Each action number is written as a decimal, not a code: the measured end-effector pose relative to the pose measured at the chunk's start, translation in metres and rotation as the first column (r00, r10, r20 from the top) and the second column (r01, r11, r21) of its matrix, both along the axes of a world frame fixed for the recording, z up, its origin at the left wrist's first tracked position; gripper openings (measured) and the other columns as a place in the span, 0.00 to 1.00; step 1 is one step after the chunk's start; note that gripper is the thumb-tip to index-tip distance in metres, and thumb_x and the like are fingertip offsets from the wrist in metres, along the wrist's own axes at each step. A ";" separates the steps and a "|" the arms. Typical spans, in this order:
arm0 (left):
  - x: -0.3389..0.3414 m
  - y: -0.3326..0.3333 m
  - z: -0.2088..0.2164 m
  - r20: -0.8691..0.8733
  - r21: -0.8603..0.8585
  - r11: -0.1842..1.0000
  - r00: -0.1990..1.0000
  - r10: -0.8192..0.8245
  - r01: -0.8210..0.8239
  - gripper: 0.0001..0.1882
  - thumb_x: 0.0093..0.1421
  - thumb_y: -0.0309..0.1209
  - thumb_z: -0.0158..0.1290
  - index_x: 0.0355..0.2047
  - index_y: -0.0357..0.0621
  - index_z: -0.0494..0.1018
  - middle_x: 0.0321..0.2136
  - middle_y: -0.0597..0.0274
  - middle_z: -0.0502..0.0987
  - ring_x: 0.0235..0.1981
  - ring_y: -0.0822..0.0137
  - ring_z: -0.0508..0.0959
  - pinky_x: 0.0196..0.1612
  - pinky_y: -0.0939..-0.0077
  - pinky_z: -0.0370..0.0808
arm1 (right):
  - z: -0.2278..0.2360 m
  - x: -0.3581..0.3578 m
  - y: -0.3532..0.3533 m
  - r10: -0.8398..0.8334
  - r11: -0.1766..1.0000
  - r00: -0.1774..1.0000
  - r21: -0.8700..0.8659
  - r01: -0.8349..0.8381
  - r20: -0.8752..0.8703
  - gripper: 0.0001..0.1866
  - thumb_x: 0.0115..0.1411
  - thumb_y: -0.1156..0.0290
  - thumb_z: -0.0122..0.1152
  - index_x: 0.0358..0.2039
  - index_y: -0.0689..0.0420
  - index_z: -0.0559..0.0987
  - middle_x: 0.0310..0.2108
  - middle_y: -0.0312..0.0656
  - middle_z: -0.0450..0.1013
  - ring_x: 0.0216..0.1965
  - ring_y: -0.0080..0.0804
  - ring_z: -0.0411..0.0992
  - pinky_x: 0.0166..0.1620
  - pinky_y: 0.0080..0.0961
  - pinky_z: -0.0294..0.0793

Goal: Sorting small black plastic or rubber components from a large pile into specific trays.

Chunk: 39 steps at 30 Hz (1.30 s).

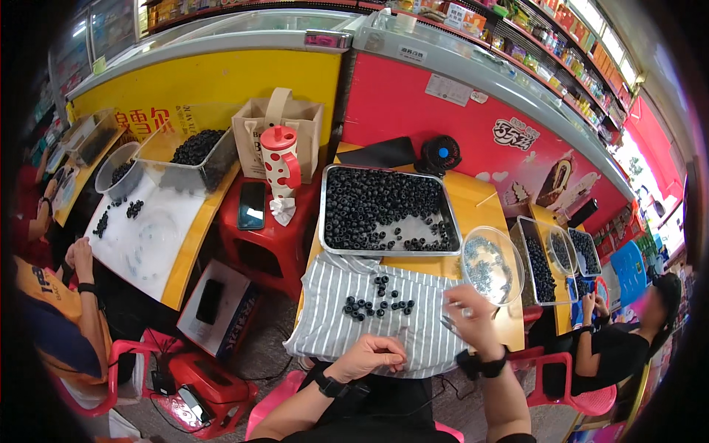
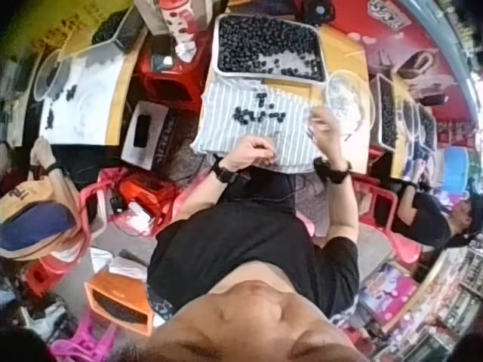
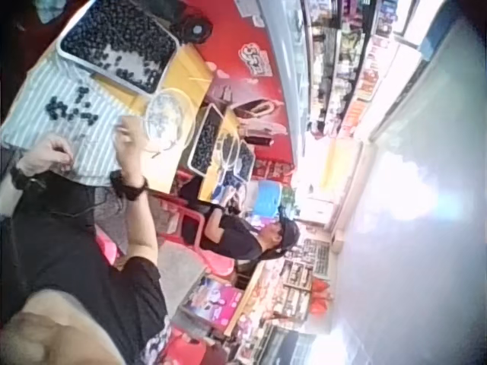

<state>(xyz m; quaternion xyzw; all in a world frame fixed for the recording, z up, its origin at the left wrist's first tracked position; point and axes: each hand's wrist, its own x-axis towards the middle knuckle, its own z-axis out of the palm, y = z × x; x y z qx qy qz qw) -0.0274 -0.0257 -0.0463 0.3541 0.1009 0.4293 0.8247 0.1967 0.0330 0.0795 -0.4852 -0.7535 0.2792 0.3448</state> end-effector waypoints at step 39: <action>0.012 -0.005 0.008 -0.026 -0.255 0.920 0.953 0.302 -0.299 0.11 0.65 0.24 0.49 0.46 0.32 0.74 0.33 0.58 0.79 0.29 0.71 0.78 0.34 0.80 0.76 | -0.067 -0.059 -0.063 -0.115 0.950 0.806 -0.301 -0.081 -0.580 0.06 0.55 0.84 0.62 0.35 0.65 0.81 0.30 0.39 0.73 0.30 0.22 0.74 0.33 0.17 0.72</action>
